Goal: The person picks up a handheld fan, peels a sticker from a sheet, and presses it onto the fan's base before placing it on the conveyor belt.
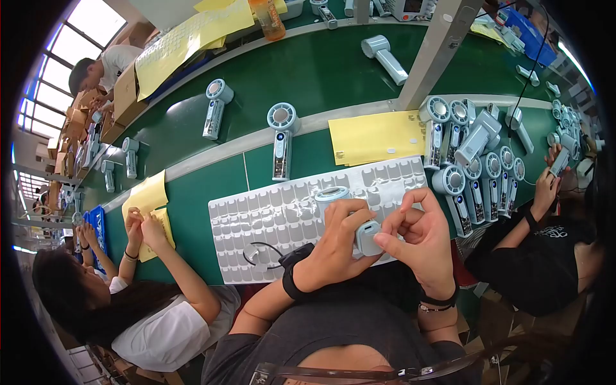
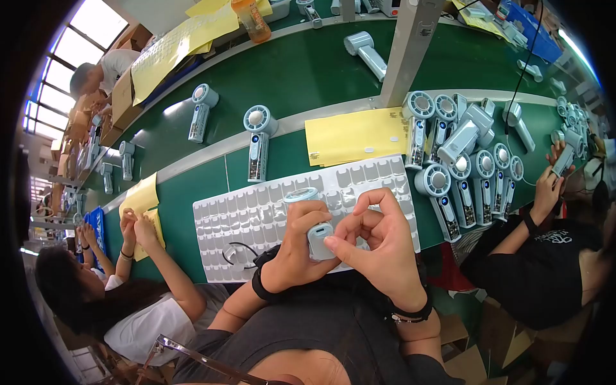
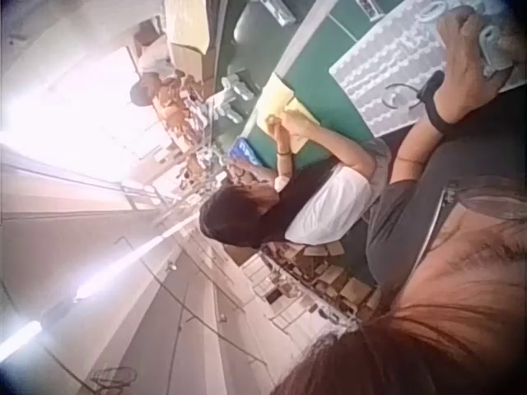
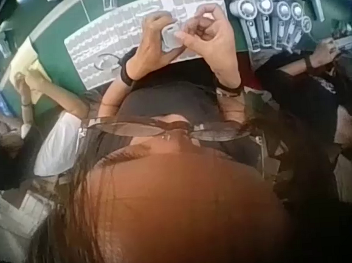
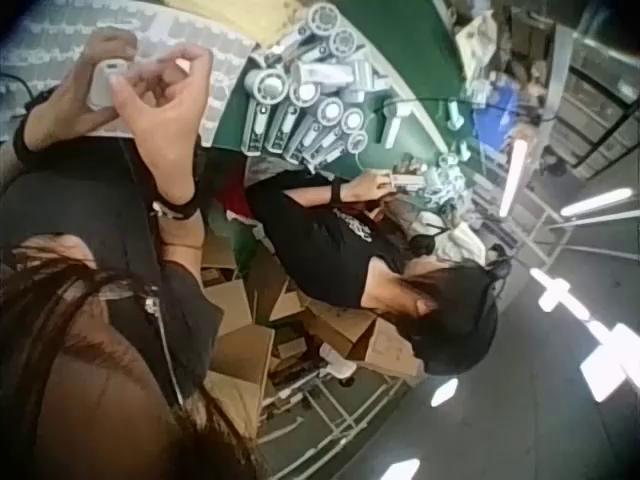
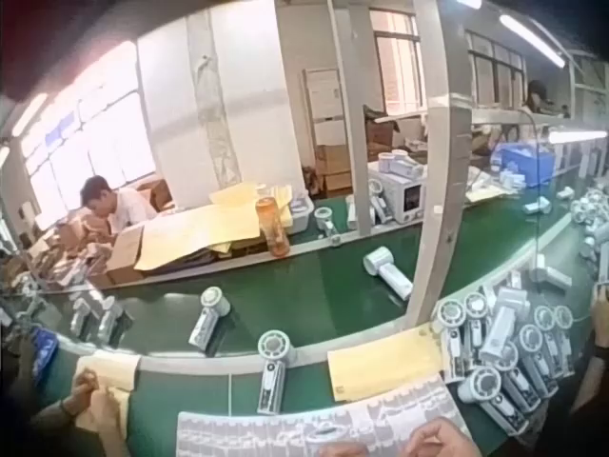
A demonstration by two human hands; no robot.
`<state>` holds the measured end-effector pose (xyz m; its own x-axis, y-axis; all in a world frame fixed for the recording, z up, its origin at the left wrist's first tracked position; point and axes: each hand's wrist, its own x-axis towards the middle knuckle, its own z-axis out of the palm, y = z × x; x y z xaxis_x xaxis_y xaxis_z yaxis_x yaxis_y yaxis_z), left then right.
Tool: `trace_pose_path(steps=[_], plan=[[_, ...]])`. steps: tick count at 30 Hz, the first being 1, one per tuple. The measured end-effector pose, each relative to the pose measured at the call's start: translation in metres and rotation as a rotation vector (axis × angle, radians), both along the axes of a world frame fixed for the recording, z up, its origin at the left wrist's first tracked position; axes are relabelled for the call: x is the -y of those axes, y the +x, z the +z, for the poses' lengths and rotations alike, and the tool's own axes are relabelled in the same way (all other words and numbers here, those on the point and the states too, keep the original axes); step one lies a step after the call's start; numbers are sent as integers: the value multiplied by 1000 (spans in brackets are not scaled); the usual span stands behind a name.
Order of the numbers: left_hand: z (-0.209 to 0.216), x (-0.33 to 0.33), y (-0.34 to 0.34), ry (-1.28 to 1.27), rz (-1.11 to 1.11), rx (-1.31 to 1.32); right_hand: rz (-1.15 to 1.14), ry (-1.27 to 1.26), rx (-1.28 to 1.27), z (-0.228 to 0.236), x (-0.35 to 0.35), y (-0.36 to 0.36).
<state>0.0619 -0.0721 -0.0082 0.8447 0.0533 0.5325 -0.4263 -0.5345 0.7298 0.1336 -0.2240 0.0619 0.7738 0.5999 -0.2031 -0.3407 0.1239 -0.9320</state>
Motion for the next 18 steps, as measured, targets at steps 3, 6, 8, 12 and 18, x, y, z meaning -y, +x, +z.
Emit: trace_pose_path(steps=[3, 6, 8, 12, 18], plan=[[1, 0, -1, -4, -1, -9, -6, 1, 41, -1, -1, -2], [2, 0, -1, 1, -6, -14, -24, 15, 72, -2, -1, -4], [2, 0, -1, 2, -7, -13, -35, 21, 94, -3, -2, -5], [2, -1, -1, 2, -14, -17, -24, 35, 67, -1, -1, -3], [3, 0, 0, -3, -15, -18, -10, 43, 33, -1, -1, -3]])
